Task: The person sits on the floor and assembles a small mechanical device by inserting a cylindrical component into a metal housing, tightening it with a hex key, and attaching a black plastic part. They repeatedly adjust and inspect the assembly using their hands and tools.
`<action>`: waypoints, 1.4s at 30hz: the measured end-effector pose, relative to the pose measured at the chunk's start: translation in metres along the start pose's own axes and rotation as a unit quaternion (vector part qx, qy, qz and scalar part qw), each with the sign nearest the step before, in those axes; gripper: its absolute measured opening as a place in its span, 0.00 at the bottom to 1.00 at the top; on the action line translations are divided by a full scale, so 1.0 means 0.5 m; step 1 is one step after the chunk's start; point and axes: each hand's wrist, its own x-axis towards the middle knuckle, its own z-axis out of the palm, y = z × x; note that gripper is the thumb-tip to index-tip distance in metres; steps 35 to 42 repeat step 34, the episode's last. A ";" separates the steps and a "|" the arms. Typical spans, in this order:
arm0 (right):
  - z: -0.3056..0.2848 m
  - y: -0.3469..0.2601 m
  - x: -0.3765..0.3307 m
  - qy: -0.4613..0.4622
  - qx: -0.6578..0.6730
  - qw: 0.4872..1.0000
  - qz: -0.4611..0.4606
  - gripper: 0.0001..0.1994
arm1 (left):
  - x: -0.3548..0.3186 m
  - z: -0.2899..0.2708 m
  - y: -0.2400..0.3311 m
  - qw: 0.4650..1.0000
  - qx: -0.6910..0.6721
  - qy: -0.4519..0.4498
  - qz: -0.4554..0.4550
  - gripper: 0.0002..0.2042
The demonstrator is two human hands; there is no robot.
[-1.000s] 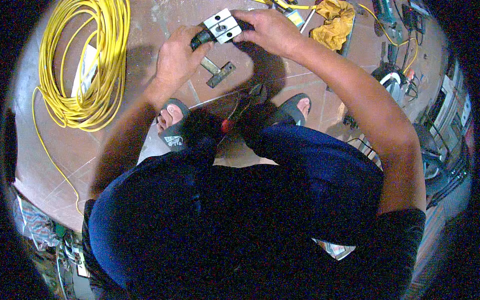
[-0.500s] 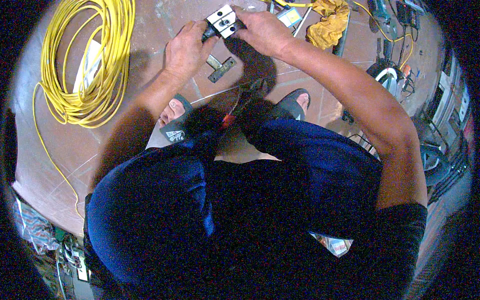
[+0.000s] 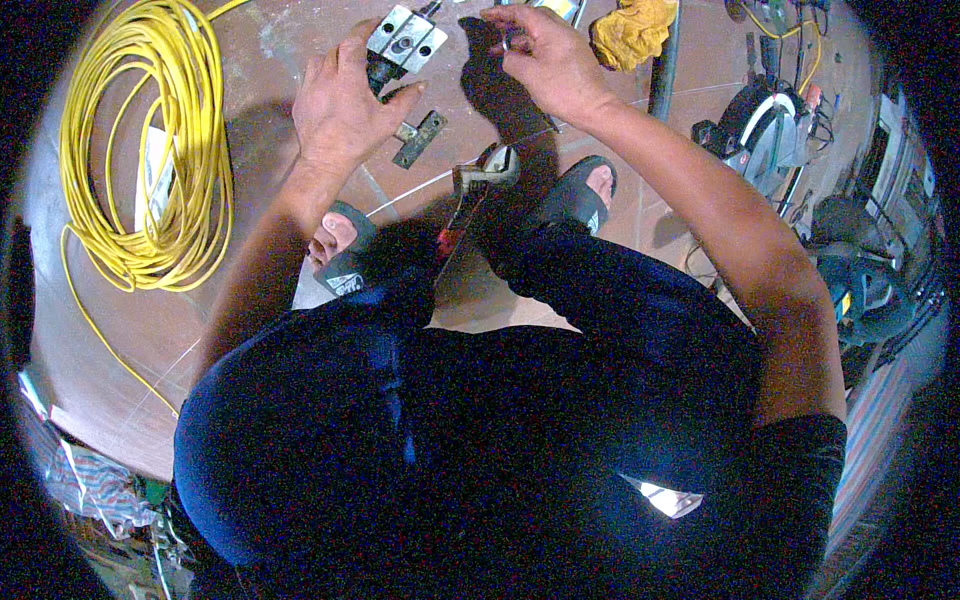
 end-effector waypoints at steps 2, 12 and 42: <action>0.006 -0.033 -0.004 0.014 0.084 0.996 -0.006 0.26 | 0.011 0.005 0.005 0.999 0.037 -0.008 0.013 0.39; 0.008 -0.075 0.008 0.020 0.338 0.933 0.126 0.24 | 0.037 0.013 -0.023 0.999 0.009 0.013 0.051 0.34; 0.029 -0.167 0.016 -0.103 -0.355 0.913 -0.175 0.10 | 0.061 -0.027 -0.071 0.989 -0.053 -0.070 0.121 0.29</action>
